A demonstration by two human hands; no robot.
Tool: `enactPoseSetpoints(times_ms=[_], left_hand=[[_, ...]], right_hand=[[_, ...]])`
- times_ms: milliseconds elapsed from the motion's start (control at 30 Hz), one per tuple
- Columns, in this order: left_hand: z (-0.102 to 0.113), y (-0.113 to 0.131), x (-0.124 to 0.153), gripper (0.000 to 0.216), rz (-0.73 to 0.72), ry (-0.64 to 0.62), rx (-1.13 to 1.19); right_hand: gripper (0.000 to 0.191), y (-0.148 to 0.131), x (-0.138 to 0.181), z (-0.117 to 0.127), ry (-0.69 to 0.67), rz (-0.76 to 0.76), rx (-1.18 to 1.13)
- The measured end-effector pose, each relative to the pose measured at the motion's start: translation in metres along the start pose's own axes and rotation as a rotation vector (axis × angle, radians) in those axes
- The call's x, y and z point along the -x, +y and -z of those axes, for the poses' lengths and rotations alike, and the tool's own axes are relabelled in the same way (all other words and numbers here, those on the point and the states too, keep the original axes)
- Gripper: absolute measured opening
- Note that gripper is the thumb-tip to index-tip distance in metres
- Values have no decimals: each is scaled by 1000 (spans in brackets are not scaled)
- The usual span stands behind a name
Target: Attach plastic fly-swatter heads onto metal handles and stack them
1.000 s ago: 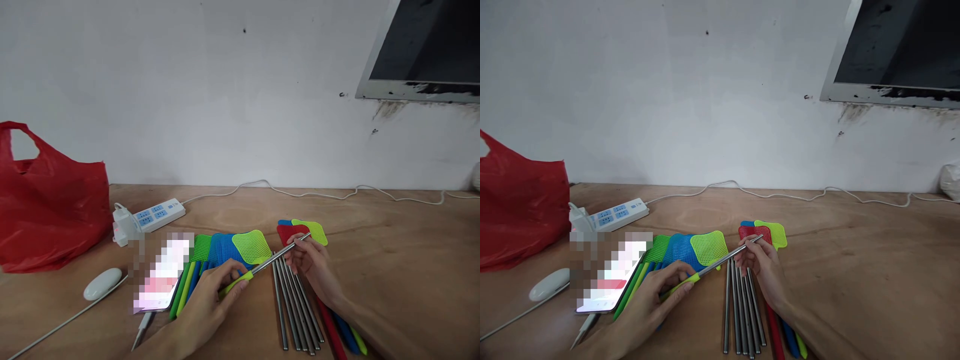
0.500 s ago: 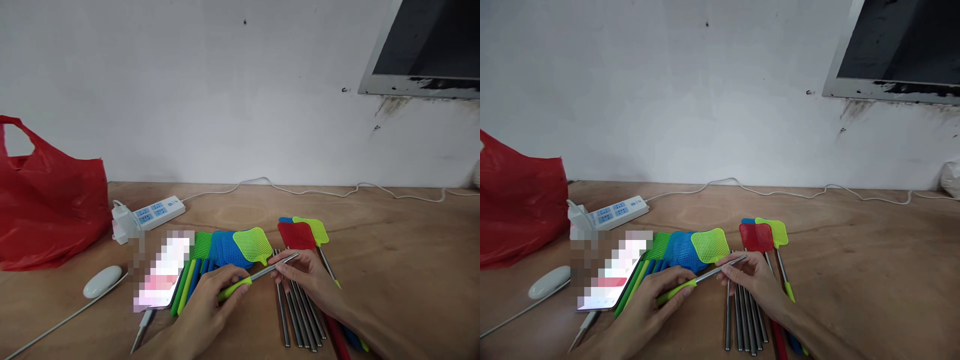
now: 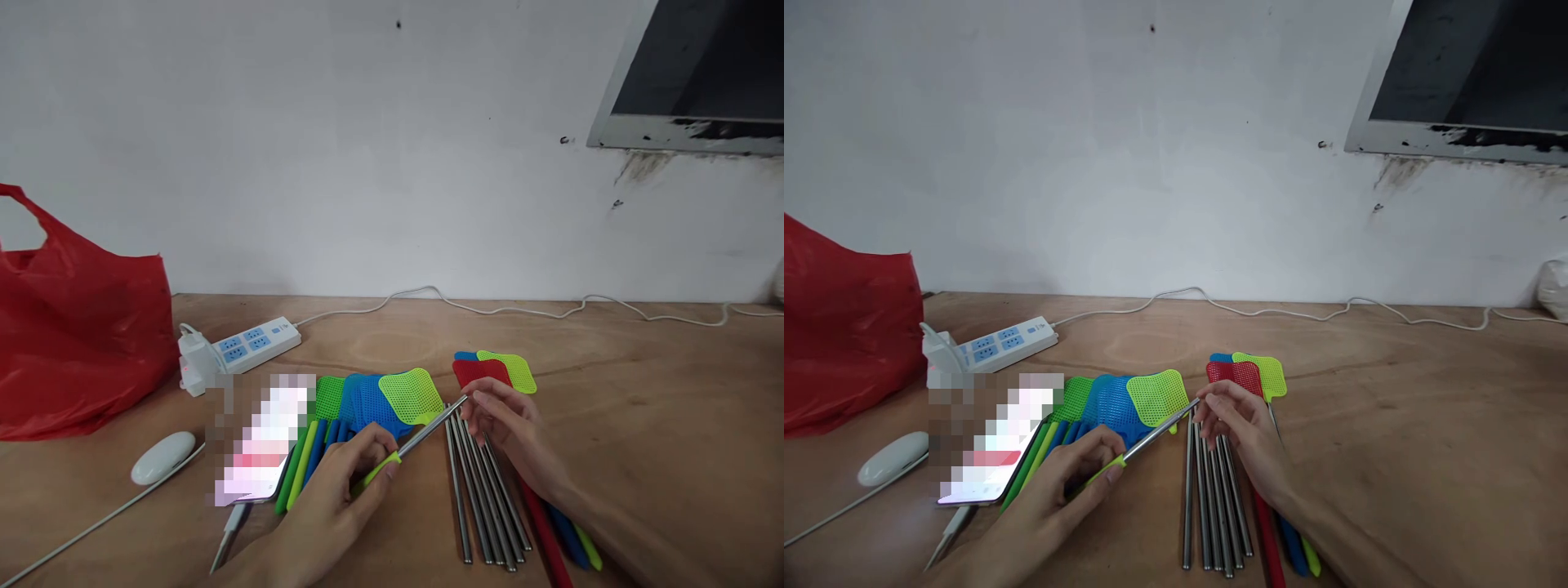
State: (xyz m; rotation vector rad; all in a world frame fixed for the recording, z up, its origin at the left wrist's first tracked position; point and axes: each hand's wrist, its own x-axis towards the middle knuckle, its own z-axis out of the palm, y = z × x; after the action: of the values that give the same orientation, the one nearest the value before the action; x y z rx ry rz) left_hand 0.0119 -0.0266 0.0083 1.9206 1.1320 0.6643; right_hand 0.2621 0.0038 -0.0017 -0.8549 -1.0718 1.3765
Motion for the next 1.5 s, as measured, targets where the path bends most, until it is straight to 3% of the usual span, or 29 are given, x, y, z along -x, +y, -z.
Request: enactPoseSetpoints(times_ms=[167, 300, 400, 567, 833, 1133, 1333, 1500], left_hand=[[0, -5, 0, 33, 82, 21, 137], [1, -4, -2, 37, 118, 0, 233], [1, -4, -2, 41, 133, -42, 313], [0, -5, -1, 42, 142, -33, 367], [1, -1, -4, 43, 164, -13, 383], [-2, -5, -2, 40, 124, 10, 340], [-1, -2, -2, 40, 136, 14, 370], [-3, -3, -2, 43, 142, -13, 380]], right_hand=[[24, 9, -3, 4, 63, 50, 164], [22, 11, -2, 6, 63, 202, 623], [18, 12, 1, 6, -24, 331, 1016], [21, 17, 7, 0, -119, 390, 1311], [24, 20, 9, -3, -141, 338, 1404], [8, 16, 8, -2, -154, 508, 1356], [37, 10, 14, -5, -359, 528, 1437], [46, 13, 12, -6, -310, 511, 1419]])
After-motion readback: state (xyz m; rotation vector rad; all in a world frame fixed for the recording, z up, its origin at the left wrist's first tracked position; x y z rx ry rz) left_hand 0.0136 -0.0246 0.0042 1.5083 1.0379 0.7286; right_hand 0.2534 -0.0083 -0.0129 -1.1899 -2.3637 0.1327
